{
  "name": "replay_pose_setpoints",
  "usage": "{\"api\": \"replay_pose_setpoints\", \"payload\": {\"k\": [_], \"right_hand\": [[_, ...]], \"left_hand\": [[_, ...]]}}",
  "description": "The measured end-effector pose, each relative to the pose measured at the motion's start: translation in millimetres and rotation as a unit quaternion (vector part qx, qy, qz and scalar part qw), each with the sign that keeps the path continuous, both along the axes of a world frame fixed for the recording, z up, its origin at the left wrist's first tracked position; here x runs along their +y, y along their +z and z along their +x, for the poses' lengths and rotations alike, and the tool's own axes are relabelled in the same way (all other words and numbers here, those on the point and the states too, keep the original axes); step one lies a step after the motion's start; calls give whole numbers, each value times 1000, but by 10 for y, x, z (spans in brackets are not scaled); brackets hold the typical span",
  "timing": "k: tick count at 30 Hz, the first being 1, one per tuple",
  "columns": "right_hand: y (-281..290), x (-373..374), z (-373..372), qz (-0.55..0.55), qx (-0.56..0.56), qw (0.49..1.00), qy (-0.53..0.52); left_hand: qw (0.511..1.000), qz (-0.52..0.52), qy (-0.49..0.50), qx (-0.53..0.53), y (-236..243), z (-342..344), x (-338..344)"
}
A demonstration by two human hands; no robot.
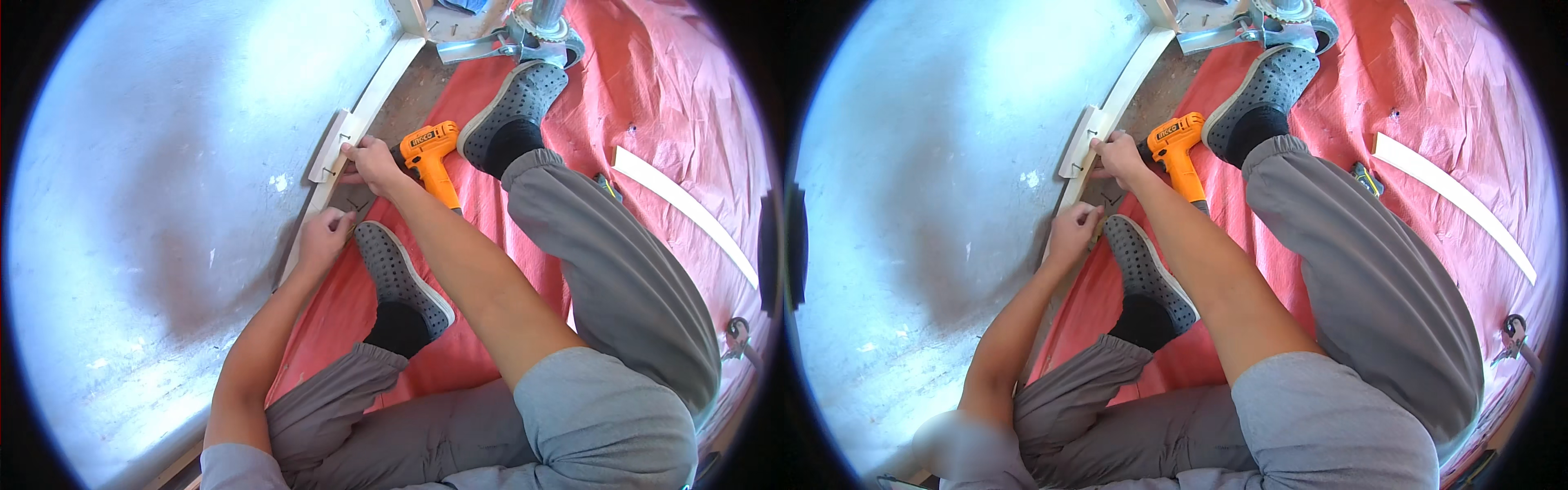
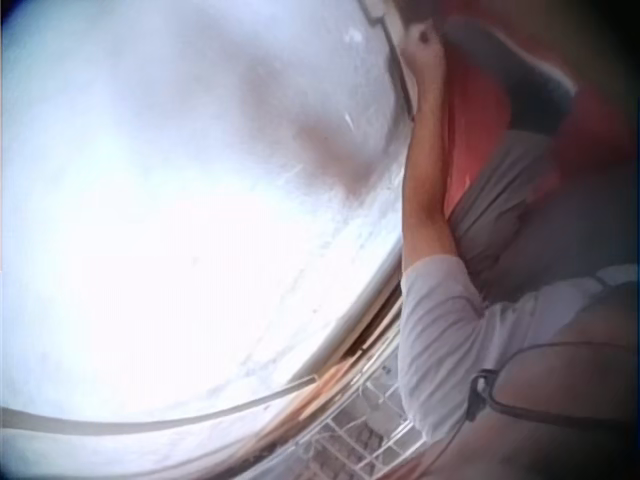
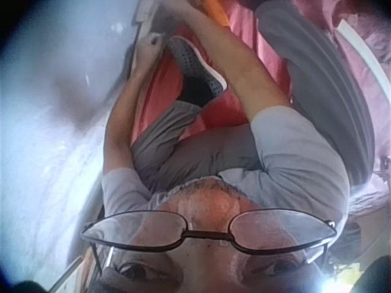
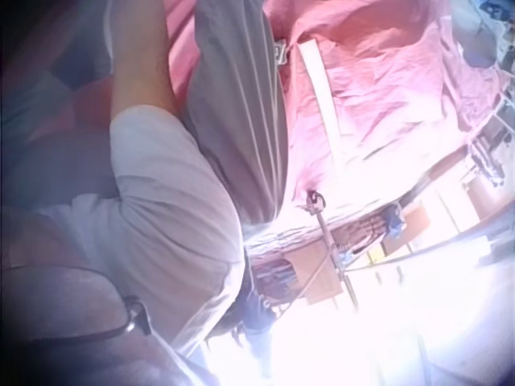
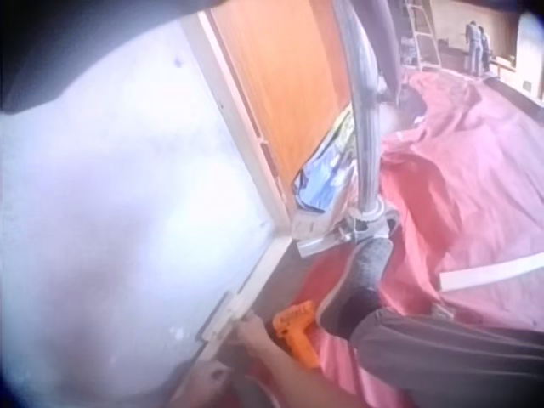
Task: The person uses a power drill to create a hole in a wooden baseboard while holding it against a concrete wall, then manually positions the board and checks the alignment.
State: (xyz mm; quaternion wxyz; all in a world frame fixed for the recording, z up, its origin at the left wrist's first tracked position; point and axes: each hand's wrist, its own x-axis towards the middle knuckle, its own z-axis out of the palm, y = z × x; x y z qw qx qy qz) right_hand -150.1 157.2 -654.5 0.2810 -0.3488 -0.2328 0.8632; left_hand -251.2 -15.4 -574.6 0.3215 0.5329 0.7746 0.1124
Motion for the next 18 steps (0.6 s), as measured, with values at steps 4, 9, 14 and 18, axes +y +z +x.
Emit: {"api": "replay_pose_setpoints", "payload": {"k": [4,9,14,18], "right_hand": [[293,-106,-182,9,15,1000,1],[193,-175,-119,6,-5,1000,-9],[211,-195,-98,-10,24,1000,-4],[97,-61,6,-4,12,1000,2]], "left_hand": [[945,-165,215,-185,-121,-167,18],[788,6,394,-473,-338,35,129],[517,268,513,-631,-429,172,276],[419,316,555,-645,-664,132,172]]}}
